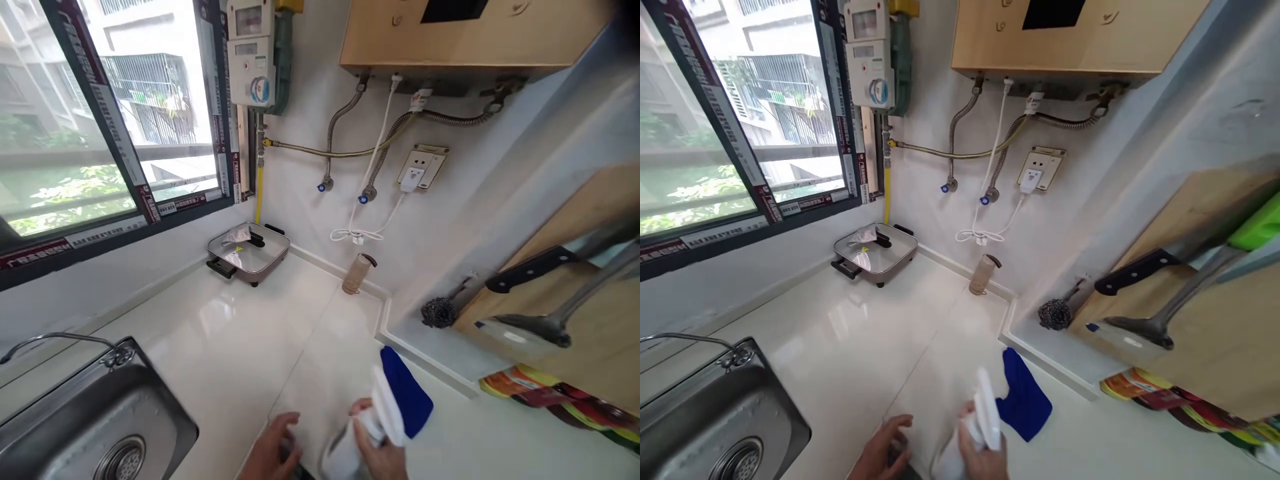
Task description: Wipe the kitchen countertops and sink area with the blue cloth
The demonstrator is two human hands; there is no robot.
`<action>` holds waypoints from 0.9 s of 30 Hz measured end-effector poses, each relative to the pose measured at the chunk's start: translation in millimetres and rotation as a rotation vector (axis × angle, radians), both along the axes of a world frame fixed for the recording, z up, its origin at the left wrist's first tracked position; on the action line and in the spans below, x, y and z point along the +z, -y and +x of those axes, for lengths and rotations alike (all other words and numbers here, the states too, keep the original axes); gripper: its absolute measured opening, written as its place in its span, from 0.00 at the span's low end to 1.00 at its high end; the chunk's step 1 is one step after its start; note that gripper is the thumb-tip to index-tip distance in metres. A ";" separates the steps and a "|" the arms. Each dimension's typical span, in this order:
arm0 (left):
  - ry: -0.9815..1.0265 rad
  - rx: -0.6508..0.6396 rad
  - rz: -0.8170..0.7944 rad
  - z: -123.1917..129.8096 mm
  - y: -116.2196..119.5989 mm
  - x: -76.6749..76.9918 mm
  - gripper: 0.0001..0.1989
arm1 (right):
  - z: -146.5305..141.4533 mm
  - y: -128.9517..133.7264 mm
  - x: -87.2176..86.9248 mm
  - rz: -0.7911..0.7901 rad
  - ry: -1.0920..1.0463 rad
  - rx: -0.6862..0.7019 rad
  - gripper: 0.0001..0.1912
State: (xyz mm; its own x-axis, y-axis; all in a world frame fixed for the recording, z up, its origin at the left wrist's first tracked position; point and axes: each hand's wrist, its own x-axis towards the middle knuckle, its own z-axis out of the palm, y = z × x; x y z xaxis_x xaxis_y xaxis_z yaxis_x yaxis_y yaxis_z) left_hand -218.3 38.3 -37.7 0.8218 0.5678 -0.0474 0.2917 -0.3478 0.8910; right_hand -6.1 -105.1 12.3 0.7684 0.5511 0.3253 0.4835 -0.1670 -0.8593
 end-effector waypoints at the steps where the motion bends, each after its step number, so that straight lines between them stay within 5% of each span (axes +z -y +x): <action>1: 0.031 -0.026 -0.003 -3.4 -1.2 0.2 0.30 | -15.6 -15.0 -3.3 0.014 -0.063 0.044 0.16; 5: 0.076 -0.080 0.037 -13.0 -9.7 1.7 0.45 | -55.0 -79.3 -5.1 0.032 -0.159 0.219 0.27; 9: 0.068 -0.078 0.028 -9.4 -20.9 7.1 0.52 | -67.3 -109.9 11.3 -0.005 -0.146 0.314 0.22; 15: 0.061 -0.042 -0.056 11.9 -32.5 1.7 0.55 | -66.6 -109.4 26.0 -0.036 -0.087 0.379 0.24; 22: 0.307 -0.010 -0.273 29.9 -50.2 2.9 0.47 | -44.1 -102.6 12.9 -0.135 -0.056 0.439 0.26; 27: 0.239 0.036 -0.273 34.7 -54.9 9.4 0.41 | -26.7 -106.7 12.5 -0.161 -0.120 0.477 0.26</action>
State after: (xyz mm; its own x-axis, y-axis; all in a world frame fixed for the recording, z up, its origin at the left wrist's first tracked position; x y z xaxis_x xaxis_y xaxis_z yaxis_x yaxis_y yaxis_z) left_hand -183.7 93.2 -28.4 0.8079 0.5892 -0.0098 0.0715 -0.0814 0.9941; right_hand -32.8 1.6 24.9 0.4463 0.8851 0.1322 0.4376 -0.0870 -0.8950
